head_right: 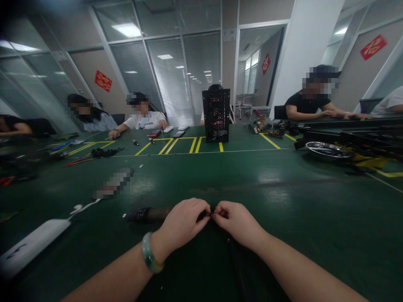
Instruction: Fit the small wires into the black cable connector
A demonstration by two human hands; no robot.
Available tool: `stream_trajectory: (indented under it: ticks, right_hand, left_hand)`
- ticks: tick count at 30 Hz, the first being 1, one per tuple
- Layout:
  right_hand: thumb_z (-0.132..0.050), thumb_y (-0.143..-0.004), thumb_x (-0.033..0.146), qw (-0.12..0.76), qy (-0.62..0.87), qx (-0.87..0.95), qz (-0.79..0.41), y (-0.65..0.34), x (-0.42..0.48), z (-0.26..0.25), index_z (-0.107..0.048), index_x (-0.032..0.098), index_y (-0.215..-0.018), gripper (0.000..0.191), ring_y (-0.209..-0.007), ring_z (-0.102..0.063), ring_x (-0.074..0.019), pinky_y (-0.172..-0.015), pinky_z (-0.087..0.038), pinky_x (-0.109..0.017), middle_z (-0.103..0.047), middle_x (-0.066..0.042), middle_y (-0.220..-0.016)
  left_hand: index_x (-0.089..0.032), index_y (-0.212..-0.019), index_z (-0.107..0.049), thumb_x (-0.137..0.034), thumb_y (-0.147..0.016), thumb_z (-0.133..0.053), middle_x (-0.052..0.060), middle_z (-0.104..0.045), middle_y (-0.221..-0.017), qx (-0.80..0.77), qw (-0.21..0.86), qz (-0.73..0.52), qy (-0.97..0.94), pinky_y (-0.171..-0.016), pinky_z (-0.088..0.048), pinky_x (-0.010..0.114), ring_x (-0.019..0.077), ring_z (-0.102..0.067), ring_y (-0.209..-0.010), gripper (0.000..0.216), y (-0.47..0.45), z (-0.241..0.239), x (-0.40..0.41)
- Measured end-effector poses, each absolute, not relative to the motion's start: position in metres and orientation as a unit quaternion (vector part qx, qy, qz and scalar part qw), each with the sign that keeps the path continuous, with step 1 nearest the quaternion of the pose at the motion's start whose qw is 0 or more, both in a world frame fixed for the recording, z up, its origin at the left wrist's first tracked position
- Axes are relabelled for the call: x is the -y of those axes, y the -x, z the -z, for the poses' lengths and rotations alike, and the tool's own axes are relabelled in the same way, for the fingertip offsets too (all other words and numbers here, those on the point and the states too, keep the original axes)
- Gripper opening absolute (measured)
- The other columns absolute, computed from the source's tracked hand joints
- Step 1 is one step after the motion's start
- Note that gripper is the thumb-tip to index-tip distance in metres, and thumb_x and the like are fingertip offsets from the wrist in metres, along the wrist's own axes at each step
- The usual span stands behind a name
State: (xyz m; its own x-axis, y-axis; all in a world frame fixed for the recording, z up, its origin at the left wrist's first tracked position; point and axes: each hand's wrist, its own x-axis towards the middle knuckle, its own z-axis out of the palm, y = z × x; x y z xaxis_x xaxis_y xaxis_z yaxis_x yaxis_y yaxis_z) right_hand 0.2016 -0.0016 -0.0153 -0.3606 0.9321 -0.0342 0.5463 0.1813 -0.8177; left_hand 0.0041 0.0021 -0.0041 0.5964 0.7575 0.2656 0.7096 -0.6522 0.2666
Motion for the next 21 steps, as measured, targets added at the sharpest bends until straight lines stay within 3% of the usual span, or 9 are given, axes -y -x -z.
stream_trajectory:
  ticks: [11, 21]
  right_hand:
    - [-0.056, -0.086, 0.032, 0.246, 0.511, 0.734, -0.374, -0.2017, 0.0003, 0.0170, -0.062, 0.019, -0.080, 0.016, -0.063, -0.055, -0.0125, -0.054, -0.037, -0.021, -0.062, 0.002, -0.070]
    - [-0.055, -0.086, 0.032, 0.240, 0.515, 0.729, -0.381, -0.2013, 0.0016, 0.0132, -0.063, 0.018, -0.081, 0.017, -0.062, -0.055, -0.0122, -0.054, -0.037, -0.021, -0.062, 0.002, -0.070]
  left_hand:
    - [-0.022, -0.100, -0.054, -0.025, -0.081, -0.061, 0.001, -0.059, -0.093, -0.428, 0.077, -0.193, -0.879, -0.079, -0.042, 0.034, 0.0205, -0.054, -0.089, 0.020, -0.0039, 0.0031, 0.0006]
    - [-0.022, -0.094, -0.054, -0.023, -0.083, -0.059, 0.001, -0.059, -0.090, -0.423, 0.081, -0.190, -0.882, -0.079, -0.042, 0.033, 0.0189, -0.054, -0.087, 0.012, -0.0031, 0.0033, -0.0008]
